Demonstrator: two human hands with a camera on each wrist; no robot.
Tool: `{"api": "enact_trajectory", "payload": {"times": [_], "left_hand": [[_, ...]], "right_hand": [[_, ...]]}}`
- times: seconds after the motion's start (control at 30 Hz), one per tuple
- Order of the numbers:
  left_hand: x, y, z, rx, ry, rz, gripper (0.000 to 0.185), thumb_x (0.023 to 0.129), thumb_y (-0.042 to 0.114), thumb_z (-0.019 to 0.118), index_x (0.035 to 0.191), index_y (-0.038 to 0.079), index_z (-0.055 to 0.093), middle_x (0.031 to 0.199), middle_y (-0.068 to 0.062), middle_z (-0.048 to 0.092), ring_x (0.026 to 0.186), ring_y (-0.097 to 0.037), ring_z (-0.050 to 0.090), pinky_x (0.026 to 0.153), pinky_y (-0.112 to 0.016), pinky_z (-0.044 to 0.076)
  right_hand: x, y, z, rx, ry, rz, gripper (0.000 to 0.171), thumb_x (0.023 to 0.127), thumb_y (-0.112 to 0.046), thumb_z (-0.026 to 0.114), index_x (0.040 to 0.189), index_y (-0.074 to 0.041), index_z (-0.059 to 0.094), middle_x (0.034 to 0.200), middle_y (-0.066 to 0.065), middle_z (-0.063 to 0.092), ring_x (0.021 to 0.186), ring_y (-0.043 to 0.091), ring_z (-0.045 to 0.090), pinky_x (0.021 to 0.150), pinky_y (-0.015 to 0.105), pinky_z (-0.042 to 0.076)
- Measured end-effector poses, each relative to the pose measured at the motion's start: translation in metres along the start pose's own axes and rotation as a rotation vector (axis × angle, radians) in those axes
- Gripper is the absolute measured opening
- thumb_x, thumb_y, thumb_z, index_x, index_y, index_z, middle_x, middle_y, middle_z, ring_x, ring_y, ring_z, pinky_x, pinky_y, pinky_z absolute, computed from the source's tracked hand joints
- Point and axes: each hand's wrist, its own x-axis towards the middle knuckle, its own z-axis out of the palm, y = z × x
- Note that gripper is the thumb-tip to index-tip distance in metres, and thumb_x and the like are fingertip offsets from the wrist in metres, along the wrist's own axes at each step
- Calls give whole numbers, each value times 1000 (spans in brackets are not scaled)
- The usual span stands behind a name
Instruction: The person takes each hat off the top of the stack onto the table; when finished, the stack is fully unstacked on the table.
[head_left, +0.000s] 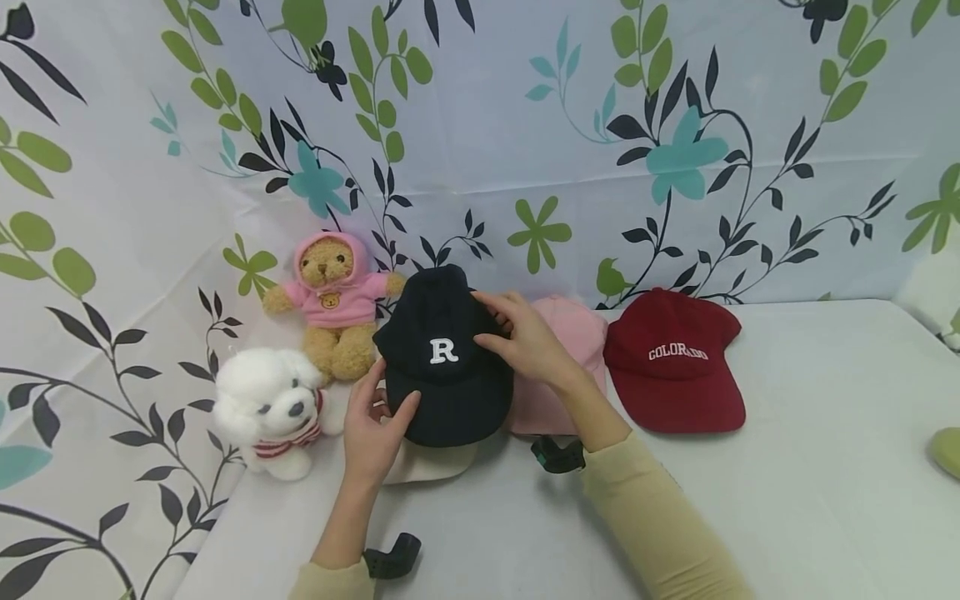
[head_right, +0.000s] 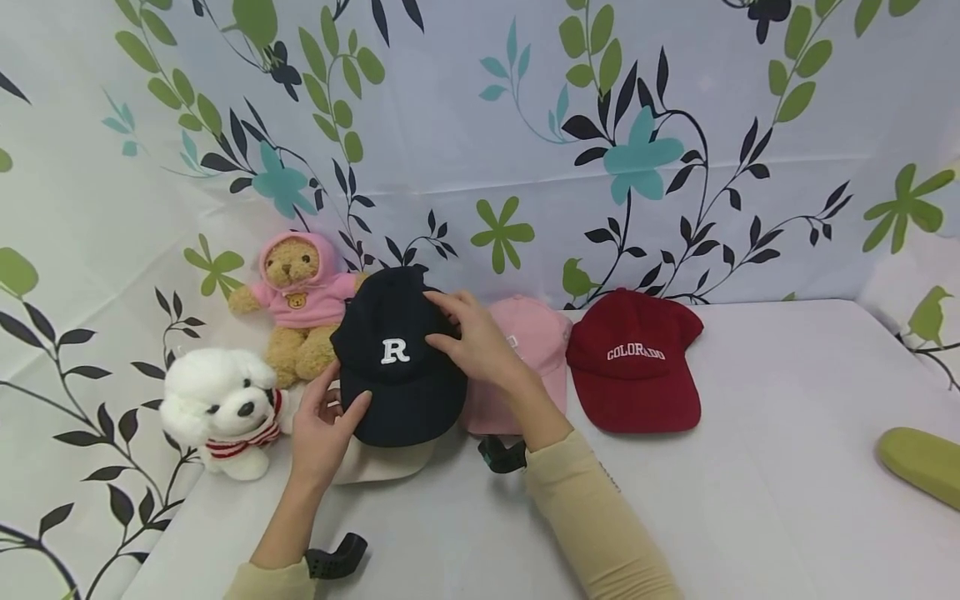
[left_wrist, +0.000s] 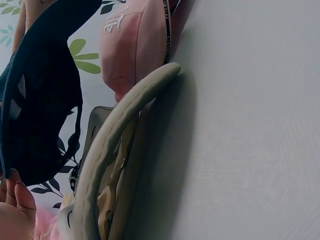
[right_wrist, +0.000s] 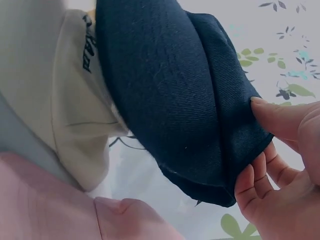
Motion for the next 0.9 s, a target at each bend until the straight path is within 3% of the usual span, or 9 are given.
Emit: {"api": "enact_trajectory", "payload": {"times": [0.57, 0.9], "left_hand": [[2, 8, 3, 12, -28, 18, 63, 87, 3, 76, 145, -1, 52, 129, -17, 55, 91, -13, 52, 75, -13, 44], [1, 16, 11, -51, -58, 40, 62, 88, -1, 75, 145, -2, 51, 130, -17, 55, 90, -15, 51, 75, -16, 44]], "right_hand": [[-10, -8, -10, -9, 34, -30, 56, 91, -1, 73, 143, 0, 54, 110, 15, 51, 97, 29, 49, 85, 37, 44], [-17, -9, -23, -1, 46, -19, 57, 90, 0, 73, 144, 0, 53, 112, 16, 52, 100, 29, 48, 86, 38, 44]]}}
